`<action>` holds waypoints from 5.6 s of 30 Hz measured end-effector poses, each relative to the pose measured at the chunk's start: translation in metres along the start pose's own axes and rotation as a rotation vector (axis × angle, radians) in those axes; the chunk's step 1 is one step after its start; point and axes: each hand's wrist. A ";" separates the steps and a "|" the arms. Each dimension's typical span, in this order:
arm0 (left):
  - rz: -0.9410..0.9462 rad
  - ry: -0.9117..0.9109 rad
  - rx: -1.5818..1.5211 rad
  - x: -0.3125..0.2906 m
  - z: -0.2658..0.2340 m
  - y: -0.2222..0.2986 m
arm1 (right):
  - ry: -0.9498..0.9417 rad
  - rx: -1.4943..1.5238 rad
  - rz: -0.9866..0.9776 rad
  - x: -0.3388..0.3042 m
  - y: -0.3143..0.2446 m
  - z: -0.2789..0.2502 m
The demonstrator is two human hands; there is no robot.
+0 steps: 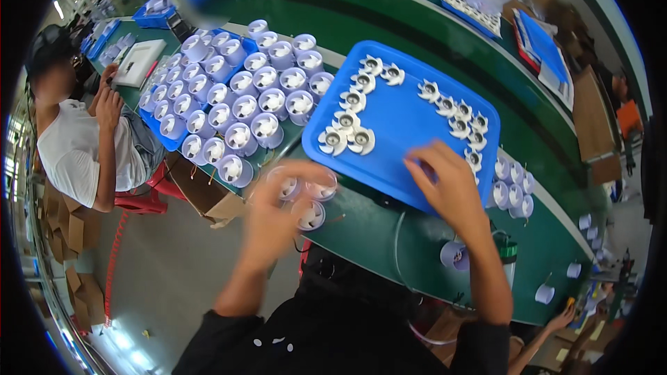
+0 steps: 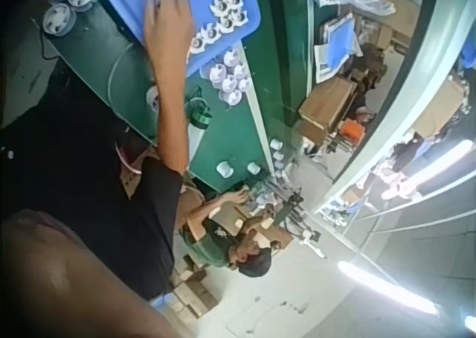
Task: The recorder is assembling small electric fan components by applying sealant with a syringe and fitting parts together on an assembly line.
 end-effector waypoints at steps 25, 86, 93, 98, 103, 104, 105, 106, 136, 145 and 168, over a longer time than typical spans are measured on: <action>0.238 -0.575 0.345 -0.069 0.221 -0.060 | -0.143 -0.503 -1.054 -0.028 0.043 -0.040; 0.082 -0.122 0.189 -0.038 0.035 -0.035 | 0.098 0.339 0.191 -0.103 -0.072 0.004; 0.210 -0.334 0.440 -0.041 0.042 -0.034 | -0.125 0.117 -0.074 -0.063 -0.071 0.002; 0.195 -0.275 0.348 -0.050 0.050 -0.047 | 0.100 0.266 -0.218 -0.073 -0.080 -0.009; 0.289 -0.279 0.331 -0.049 0.048 -0.044 | 0.078 0.238 -0.022 -0.102 -0.069 -0.004; 0.295 -0.285 0.363 -0.050 0.050 -0.044 | 0.098 0.244 0.046 -0.112 -0.068 -0.002; 0.330 -0.297 0.394 -0.049 0.050 -0.042 | 0.117 0.247 0.115 -0.122 -0.066 0.001; 0.319 -0.297 0.377 -0.050 0.050 -0.045 | 0.121 0.245 0.212 -0.129 -0.065 0.008; -0.341 0.919 0.628 0.211 -0.439 -0.189 | 0.284 0.105 0.395 -0.171 -0.034 0.082; 0.223 0.660 0.783 0.171 -0.269 -0.113 | 0.271 0.005 0.404 -0.179 -0.029 0.072; 0.306 -0.164 0.216 -0.065 0.121 -0.098 | 0.315 -0.821 1.024 -0.642 0.117 -0.268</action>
Point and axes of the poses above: each hand's wrist, its own x-axis towards the middle knuckle, its own z-axis out of the palm, y = z × x, and after that the axes turned 15 degrees about -z, right-handed
